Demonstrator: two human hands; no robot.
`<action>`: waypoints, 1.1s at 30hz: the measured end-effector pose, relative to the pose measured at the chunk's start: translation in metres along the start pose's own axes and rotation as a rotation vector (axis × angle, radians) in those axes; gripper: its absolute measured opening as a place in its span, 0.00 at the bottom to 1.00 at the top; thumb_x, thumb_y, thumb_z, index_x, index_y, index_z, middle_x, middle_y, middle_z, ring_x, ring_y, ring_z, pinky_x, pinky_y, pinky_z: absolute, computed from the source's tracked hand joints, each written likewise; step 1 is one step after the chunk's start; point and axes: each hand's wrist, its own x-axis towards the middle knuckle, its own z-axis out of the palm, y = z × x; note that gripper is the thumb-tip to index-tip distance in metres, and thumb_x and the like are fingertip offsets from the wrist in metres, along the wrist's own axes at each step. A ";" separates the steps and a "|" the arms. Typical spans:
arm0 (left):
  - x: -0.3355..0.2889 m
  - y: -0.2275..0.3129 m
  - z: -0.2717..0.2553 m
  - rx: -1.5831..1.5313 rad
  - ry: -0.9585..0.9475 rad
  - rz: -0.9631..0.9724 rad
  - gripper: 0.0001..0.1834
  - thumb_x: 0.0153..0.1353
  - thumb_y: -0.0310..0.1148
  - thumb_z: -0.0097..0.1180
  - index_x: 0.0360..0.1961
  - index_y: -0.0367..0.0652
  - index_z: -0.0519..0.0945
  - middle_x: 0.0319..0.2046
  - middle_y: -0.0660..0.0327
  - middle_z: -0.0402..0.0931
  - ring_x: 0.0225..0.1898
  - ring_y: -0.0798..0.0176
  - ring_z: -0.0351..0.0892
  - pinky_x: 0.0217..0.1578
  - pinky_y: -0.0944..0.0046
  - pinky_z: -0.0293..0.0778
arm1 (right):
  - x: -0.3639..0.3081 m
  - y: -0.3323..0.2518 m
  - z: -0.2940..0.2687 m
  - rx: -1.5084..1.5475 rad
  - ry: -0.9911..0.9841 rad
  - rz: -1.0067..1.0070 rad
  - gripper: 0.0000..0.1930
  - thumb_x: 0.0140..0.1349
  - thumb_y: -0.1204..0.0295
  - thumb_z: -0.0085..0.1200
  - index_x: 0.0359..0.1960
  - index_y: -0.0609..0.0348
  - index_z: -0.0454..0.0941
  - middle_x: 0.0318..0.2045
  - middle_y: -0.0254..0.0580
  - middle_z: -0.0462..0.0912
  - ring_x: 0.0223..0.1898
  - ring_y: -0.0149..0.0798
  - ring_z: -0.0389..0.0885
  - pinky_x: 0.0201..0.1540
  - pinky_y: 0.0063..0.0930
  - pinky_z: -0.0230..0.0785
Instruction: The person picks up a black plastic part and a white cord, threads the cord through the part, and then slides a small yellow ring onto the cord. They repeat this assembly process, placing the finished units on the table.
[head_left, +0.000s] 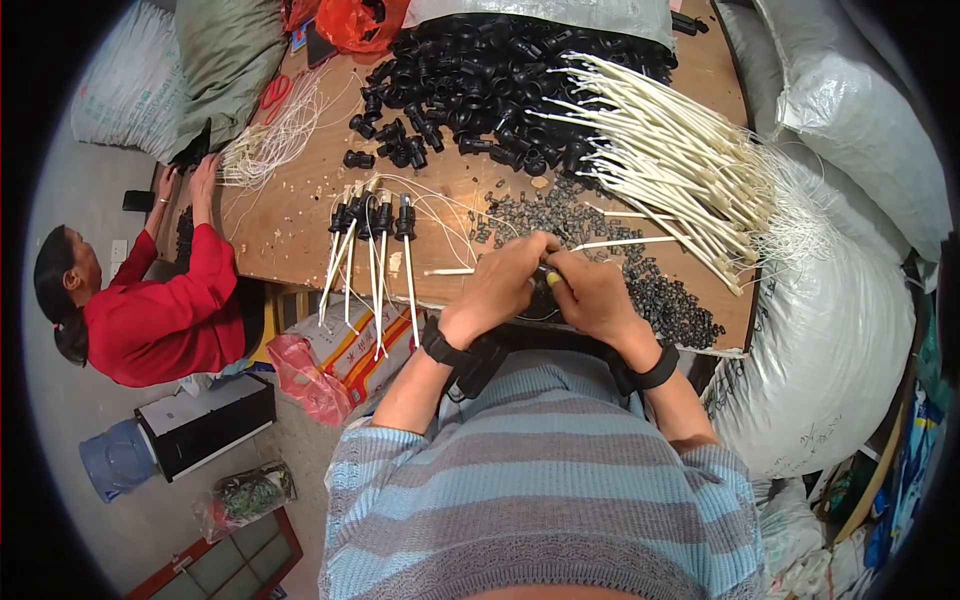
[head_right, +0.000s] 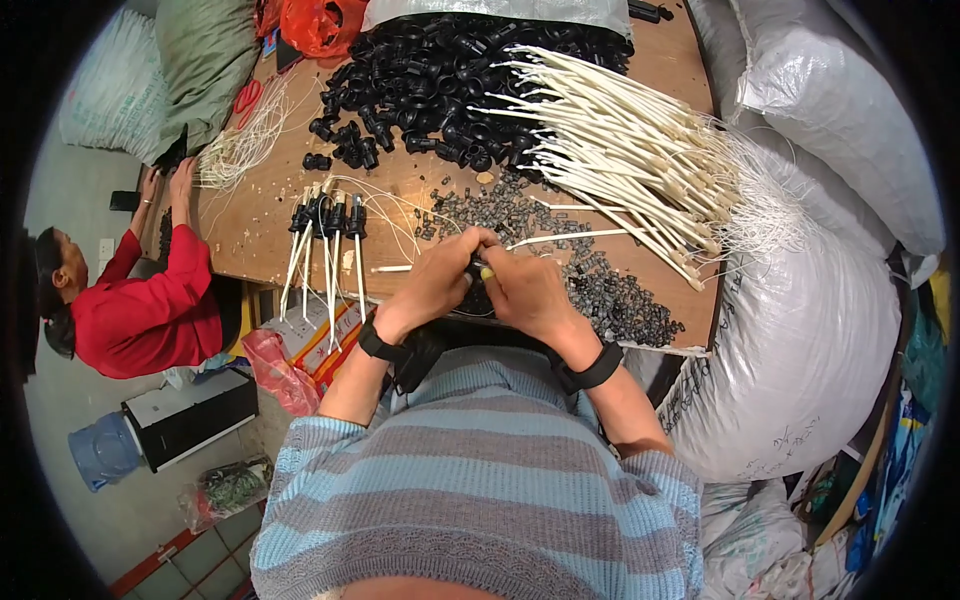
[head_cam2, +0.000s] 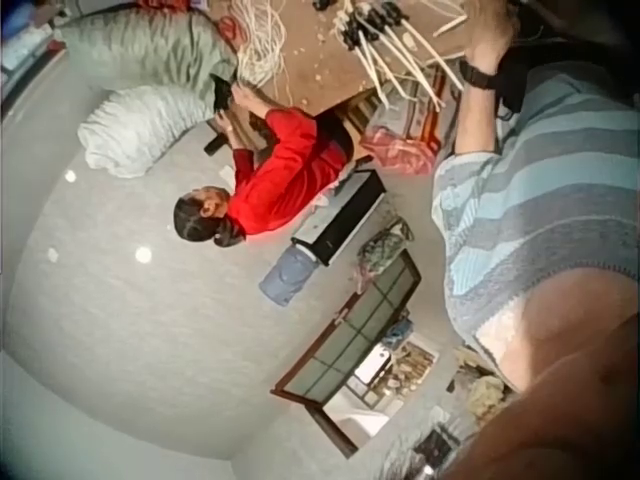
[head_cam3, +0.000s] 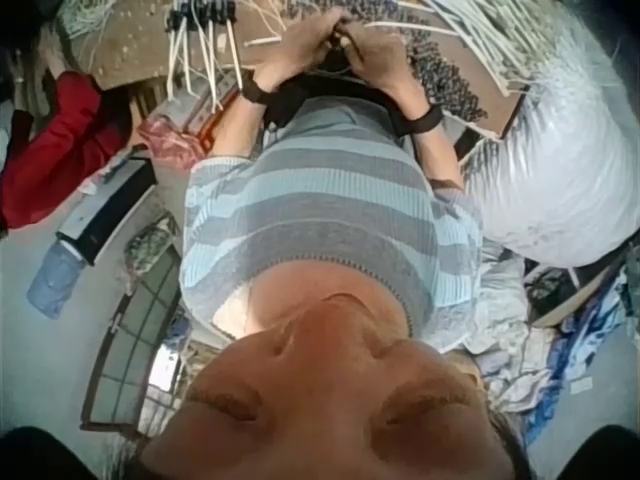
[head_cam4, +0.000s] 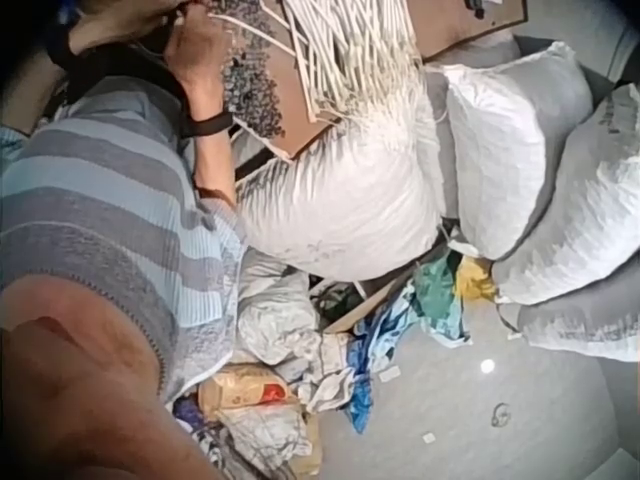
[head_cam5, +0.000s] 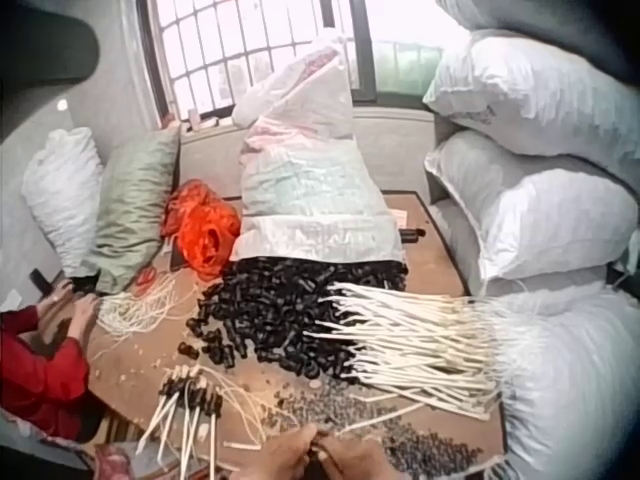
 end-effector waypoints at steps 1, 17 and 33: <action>0.000 -0.003 -0.001 -0.181 -0.065 -0.056 0.27 0.45 0.13 0.51 0.50 0.40 0.72 0.40 0.54 0.76 0.46 0.49 0.74 0.47 0.58 0.69 | 0.002 -0.004 -0.003 0.018 0.026 -0.020 0.13 0.55 0.77 0.52 0.43 0.57 0.73 0.27 0.50 0.80 0.26 0.55 0.79 0.25 0.47 0.69; -0.003 -0.015 0.005 -0.659 0.373 -0.084 0.13 0.43 0.17 0.61 0.31 0.40 0.78 0.32 0.61 0.77 0.38 0.55 0.75 0.41 0.63 0.72 | 0.000 -0.011 -0.003 -0.157 0.147 0.005 0.12 0.56 0.76 0.55 0.43 0.57 0.76 0.31 0.46 0.81 0.30 0.50 0.82 0.28 0.38 0.72; 0.004 -0.020 -0.010 -0.289 0.242 0.078 0.16 0.42 0.13 0.58 0.32 0.43 0.83 0.31 0.62 0.78 0.33 0.61 0.77 0.34 0.66 0.73 | -0.001 0.004 0.000 0.229 0.017 0.120 0.06 0.55 0.73 0.56 0.35 0.51 0.81 0.19 0.46 0.77 0.20 0.49 0.77 0.22 0.36 0.66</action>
